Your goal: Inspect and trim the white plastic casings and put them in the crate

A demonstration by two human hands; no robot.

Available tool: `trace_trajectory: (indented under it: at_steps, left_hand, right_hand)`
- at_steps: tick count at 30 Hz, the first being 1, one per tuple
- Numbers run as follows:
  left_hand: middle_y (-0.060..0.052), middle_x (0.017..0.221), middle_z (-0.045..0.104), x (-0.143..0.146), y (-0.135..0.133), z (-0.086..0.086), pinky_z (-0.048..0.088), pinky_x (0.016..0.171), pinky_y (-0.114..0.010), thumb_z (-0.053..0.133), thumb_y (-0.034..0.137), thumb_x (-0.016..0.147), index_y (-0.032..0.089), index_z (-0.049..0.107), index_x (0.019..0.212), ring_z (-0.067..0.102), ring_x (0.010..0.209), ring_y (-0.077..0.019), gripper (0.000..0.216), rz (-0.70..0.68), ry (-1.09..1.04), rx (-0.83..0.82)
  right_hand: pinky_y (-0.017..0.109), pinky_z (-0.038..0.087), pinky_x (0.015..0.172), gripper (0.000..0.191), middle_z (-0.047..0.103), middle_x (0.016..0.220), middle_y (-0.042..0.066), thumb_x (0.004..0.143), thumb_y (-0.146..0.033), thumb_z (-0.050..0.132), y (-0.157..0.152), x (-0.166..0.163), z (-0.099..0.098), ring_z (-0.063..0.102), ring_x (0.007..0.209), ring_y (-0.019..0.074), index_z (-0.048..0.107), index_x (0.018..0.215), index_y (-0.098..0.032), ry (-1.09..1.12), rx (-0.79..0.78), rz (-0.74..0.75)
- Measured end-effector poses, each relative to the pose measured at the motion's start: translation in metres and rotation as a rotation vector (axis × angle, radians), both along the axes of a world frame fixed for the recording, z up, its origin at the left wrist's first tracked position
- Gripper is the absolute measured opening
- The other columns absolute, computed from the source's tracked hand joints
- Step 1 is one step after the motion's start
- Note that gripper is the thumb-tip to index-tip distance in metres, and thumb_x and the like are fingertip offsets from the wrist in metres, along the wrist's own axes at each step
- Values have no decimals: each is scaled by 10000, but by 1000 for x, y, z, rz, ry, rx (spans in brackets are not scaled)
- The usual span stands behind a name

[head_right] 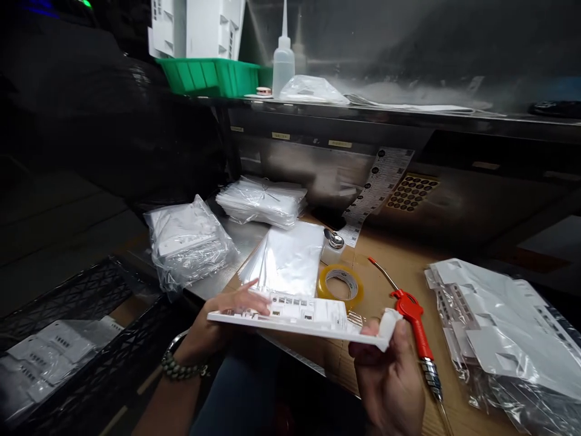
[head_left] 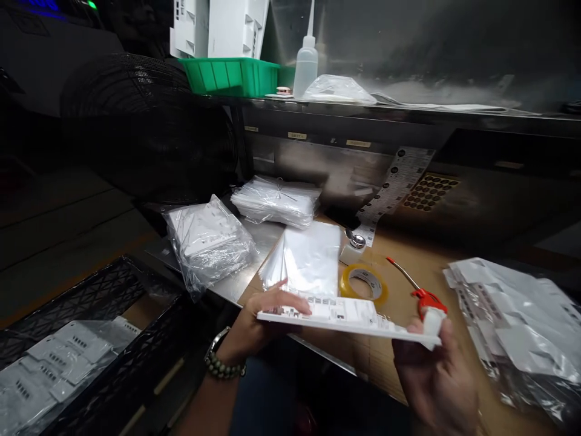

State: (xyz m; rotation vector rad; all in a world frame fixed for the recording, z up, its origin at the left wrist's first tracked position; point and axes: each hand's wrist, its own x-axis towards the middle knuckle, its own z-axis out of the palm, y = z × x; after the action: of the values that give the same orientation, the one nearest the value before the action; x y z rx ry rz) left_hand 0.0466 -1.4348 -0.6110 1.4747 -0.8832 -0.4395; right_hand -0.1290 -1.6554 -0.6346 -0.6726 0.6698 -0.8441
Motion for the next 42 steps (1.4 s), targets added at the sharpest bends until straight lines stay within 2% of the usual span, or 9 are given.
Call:
trace_trajectory:
  at_steps: [3, 5, 8, 12, 16, 19, 27, 34, 42]
  left_hand:
    - [-77, 1491, 601, -3, -3, -7, 179, 1282, -375, 926, 532, 620, 299, 714, 1302, 376, 1505, -313, 751, 154, 248, -231]
    - [-33, 1649, 410, -7, -7, -11, 231, 1263, -357, 880, 707, 526, 354, 599, 1421, 195, 1580, -295, 1003, 121, 565, -437]
    - [-119, 1604, 466, -9, -16, -13, 319, 1229, -488, 567, 892, 744, 250, 554, 1461, 266, 1554, -351, 962, -153, 1077, -478]
    - [-226, 1388, 652, -3, -23, -5, 418, 1154, -584, 660, 481, 891, 82, 503, 1474, 531, 1376, -428, 724, -347, 1340, -307]
    - [-218, 1272, 721, -1, -29, 7, 470, 1115, -598, 634, 120, 819, 40, 456, 1489, 674, 1202, -406, 698, -108, 1385, -310]
    - [-180, 1269, 733, -9, -35, 16, 477, 1115, -601, 605, 58, 836, 95, 414, 1530, 690, 1183, -380, 720, 10, 1322, -383]
    - [-119, 1319, 716, -35, -52, 22, 499, 1119, -531, 605, 108, 913, 214, 389, 1555, 683, 1210, -327, 686, 95, 1238, -458]
    - [-88, 1374, 684, -40, -52, 26, 493, 1124, -525, 575, 149, 957, 298, 361, 1565, 697, 1190, -311, 661, 90, 1199, -489]
    - [-93, 1385, 682, -38, -48, 22, 474, 1145, -524, 594, 146, 948, 290, 340, 1584, 668, 1237, -322, 700, 118, 1150, -499]
  right_hand:
    - [316, 516, 642, 255, 487, 558, -48, 943, -470, 597, 8, -2, 13, 554, 556, 147, 649, 865, -233, -63, -148, -76]
    - [336, 483, 616, 253, 445, 520, -53, 964, -464, 543, 14, -3, 20, 513, 505, 158, 654, 915, -241, -67, -268, -153]
    - [316, 386, 515, 241, 436, 475, -61, 945, -458, 539, 18, -4, 20, 392, 397, 137, 644, 943, -241, -60, -393, -182]
    - [299, 354, 472, 278, 517, 494, -50, 889, -514, 590, 5, -10, 2, 439, 395, 149, 609, 971, -249, -26, -439, -37]
    - [393, 520, 790, 353, 749, 929, 31, 852, -503, 738, -16, -16, -9, 698, 857, 230, 602, 1087, -277, 242, -556, -89]
    - [438, 446, 1031, 345, 700, 1156, 48, 828, -451, 803, -7, -18, -1, 651, 1076, 227, 697, 1101, -269, 461, -691, -312]
    - [317, 561, 763, 245, 705, 971, 49, 890, -188, 734, 85, 11, 31, 671, 890, 201, 738, 1119, -275, 303, -1254, 229]
    - [290, 574, 725, 226, 673, 915, 64, 881, -78, 701, 100, 24, 37, 648, 820, 169, 729, 1083, -177, 221, -1496, 242]
    - [279, 581, 715, 206, 663, 905, 51, 876, -98, 716, 91, 19, 40, 657, 811, 167, 733, 1050, -206, 269, -1411, 234]
